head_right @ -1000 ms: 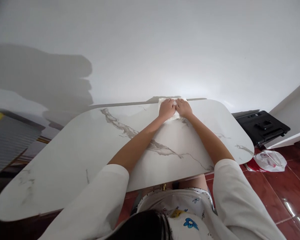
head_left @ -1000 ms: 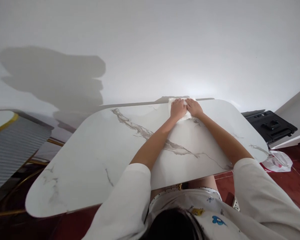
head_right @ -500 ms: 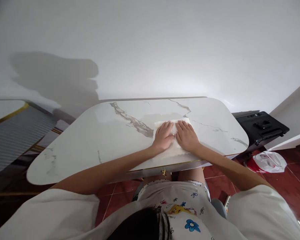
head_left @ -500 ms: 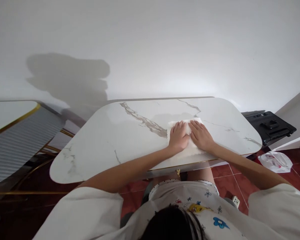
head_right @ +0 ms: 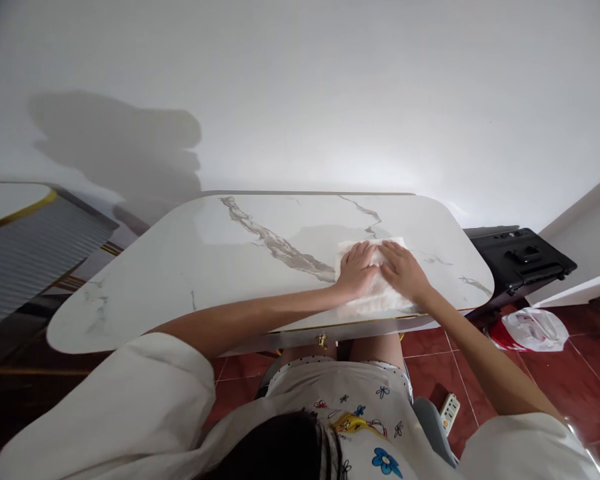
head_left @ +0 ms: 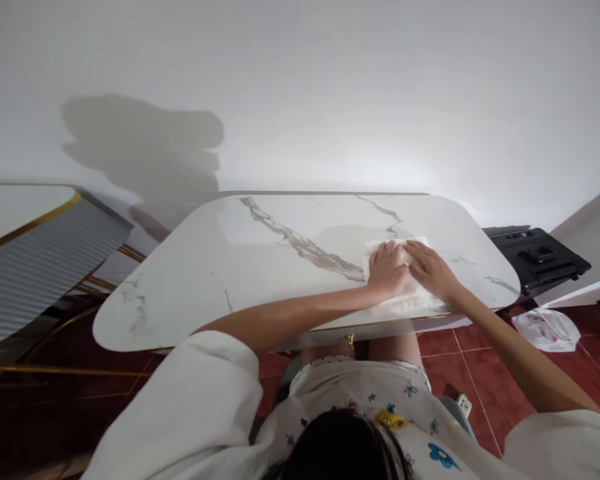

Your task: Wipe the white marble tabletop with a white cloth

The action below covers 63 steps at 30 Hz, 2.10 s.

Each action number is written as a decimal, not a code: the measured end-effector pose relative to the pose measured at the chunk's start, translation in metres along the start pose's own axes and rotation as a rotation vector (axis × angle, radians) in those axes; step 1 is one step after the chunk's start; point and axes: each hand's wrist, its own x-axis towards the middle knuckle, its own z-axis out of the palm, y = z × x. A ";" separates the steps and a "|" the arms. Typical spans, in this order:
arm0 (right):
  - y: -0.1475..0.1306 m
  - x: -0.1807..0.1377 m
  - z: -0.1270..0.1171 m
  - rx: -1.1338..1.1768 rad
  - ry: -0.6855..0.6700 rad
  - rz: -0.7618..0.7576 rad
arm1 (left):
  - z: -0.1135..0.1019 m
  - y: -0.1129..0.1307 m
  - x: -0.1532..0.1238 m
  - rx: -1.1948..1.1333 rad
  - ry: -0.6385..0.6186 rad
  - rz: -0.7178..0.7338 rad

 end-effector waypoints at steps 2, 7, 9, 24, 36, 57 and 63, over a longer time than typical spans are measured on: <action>0.018 0.018 0.004 -0.018 0.037 0.023 | 0.004 0.001 0.026 0.023 0.076 0.043; 0.063 0.072 0.017 -0.037 0.089 0.004 | 0.005 -0.007 0.091 0.080 0.216 0.157; 0.080 0.095 0.023 -0.033 0.100 -0.007 | 0.002 -0.012 0.116 0.107 0.254 0.195; 0.129 0.218 0.051 -0.031 0.104 0.062 | -0.020 -0.052 0.245 0.097 0.347 0.182; 0.118 0.209 0.049 -0.182 0.039 0.093 | -0.015 -0.049 0.235 0.290 0.331 0.179; -0.021 -0.019 0.009 -0.080 0.000 -0.034 | -0.001 -0.018 -0.020 -0.063 -0.005 0.034; -0.004 -0.065 -0.013 -0.056 -0.006 0.060 | 0.022 0.019 -0.040 -0.135 -0.034 0.086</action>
